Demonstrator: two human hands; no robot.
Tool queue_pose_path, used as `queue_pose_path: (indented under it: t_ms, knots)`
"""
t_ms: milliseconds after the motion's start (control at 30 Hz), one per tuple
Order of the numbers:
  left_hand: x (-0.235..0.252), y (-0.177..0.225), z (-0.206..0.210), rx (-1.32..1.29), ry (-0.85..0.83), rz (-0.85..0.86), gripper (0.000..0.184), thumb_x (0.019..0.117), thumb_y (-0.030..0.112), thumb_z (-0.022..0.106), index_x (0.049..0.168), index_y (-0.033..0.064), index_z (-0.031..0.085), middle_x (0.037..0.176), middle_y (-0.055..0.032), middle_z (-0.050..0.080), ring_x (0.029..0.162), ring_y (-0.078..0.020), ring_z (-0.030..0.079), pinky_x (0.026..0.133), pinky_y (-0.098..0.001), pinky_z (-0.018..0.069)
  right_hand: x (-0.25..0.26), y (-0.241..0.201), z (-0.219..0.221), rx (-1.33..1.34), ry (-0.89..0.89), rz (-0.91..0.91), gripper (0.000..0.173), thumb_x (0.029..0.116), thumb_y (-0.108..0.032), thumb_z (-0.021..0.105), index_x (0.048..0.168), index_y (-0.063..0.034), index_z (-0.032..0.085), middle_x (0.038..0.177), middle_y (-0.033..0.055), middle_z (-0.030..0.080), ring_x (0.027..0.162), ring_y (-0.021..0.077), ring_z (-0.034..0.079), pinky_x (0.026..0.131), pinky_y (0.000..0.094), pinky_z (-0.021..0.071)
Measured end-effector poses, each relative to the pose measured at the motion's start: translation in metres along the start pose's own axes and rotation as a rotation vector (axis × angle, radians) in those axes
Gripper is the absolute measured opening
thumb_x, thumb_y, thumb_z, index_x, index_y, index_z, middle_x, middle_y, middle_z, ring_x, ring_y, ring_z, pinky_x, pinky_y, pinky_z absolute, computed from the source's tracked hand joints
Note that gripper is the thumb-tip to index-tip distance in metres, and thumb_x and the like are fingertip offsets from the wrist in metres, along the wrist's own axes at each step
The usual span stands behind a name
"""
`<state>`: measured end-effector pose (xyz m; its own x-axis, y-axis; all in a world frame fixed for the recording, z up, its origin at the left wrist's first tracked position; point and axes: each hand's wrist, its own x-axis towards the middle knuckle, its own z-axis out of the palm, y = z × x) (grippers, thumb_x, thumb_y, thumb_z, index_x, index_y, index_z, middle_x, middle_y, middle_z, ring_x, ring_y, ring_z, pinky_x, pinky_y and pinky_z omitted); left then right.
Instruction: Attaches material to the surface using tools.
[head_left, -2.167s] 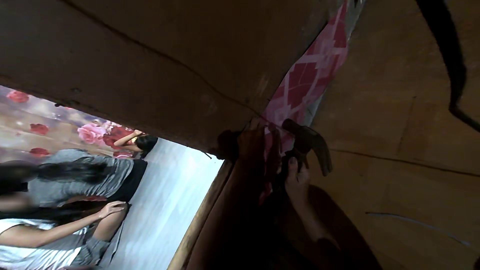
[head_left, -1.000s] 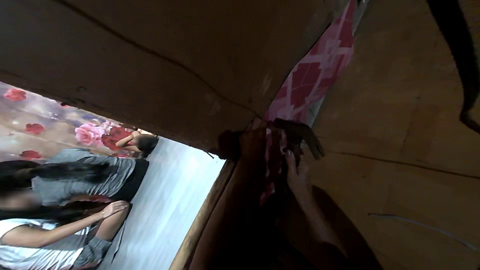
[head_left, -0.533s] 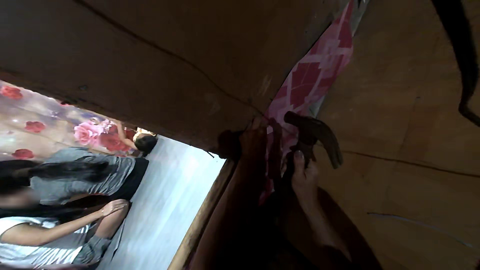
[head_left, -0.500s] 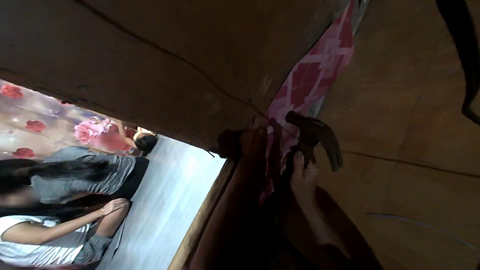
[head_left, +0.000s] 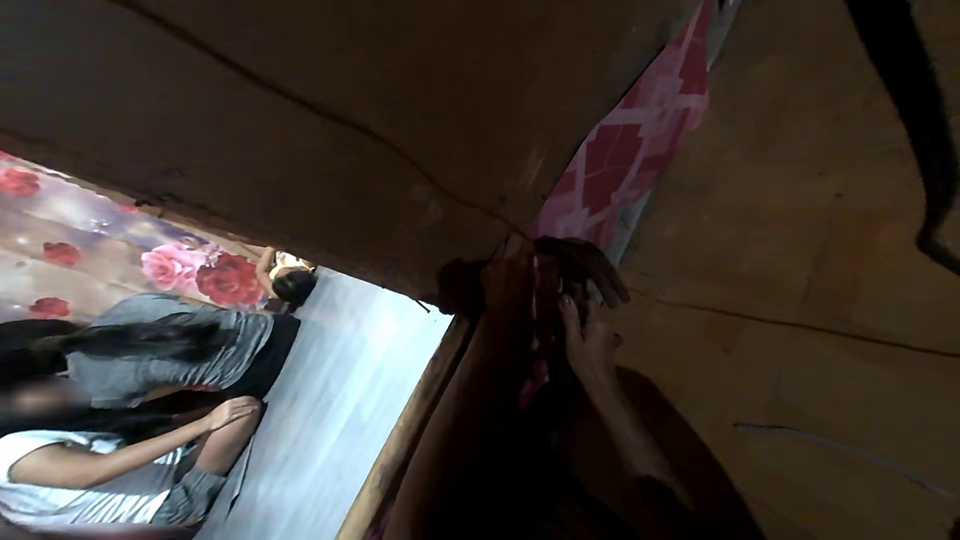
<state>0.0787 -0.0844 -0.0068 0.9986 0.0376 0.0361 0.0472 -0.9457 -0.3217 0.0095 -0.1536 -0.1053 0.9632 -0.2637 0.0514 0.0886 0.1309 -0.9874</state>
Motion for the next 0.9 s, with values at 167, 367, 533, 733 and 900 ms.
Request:
queue_pose_path:
  t_ms: [167,367,533,733,900]
  knots:
    - [0.002,-0.006,0.011,0.003,0.105,0.050,0.023,0.1015,0.013,0.055,0.115,0.0054,0.072,0.097,-0.0203,0.073,0.086,-0.0401,0.071,0.070,-0.0548,0.0546,0.002,0.005,-0.014,0.147,0.034,0.056,0.042,0.1075,-0.025,0.046,0.121,0.0121,0.059,0.077,0.0048,0.064,0.063,0.0067,0.063,0.062,0.0265,0.0576]
    - [-0.032,-0.013,-0.005,-0.083,-0.015,0.180,0.037,0.1061,0.004,0.045,0.140,-0.0037,0.057,0.142,-0.0241,0.057,0.123,-0.0391,0.063,0.099,-0.0493,0.0524,-0.010,0.016,-0.018,0.252,0.024,0.070,0.041,0.1080,-0.022,0.044,0.126,0.0127,0.055,0.078,0.0038,0.064,0.061,0.0067,0.063,0.059,0.0245,0.0581]
    - [-0.046,-0.058,0.029,0.312,0.170,0.514,0.042,0.1036,0.003,0.044,0.144,0.0003,0.055,0.157,-0.0146,0.047,0.146,-0.0321,0.044,0.118,-0.0566,0.0309,-0.024,0.018,-0.009,0.281,0.033,0.063,0.040,0.1079,-0.023,0.042,0.123,0.0115,0.055,0.075,-0.0007,0.064,0.058,0.0032,0.062,0.055,0.0212,0.0568]
    - [-0.042,-0.062,0.033,0.423,0.280,0.507,0.045,0.1009,-0.002,0.048,0.144,0.0027,0.056,0.156,-0.0105,0.050,0.146,-0.0309,0.044,0.116,-0.0574,0.0300,-0.022,0.009,0.008,0.467,0.150,-0.137,0.039,0.1100,-0.027,0.041,0.116,0.0087,0.054,0.074,-0.0076,0.065,0.061,-0.0003,0.063,0.058,0.0187,0.0575]
    - [-0.041,-0.065,0.035,0.421,0.338,0.523,0.041,0.1002,0.000,0.050,0.141,-0.0009,0.058,0.152,-0.0134,0.053,0.144,-0.0304,0.046,0.116,-0.0553,0.0307,-0.015,0.003,0.028,0.243,0.042,0.028,0.035,0.1075,-0.020,0.047,0.113,0.0120,0.061,0.074,0.0012,0.064,0.059,0.0018,0.061,0.058,0.0213,0.0567]
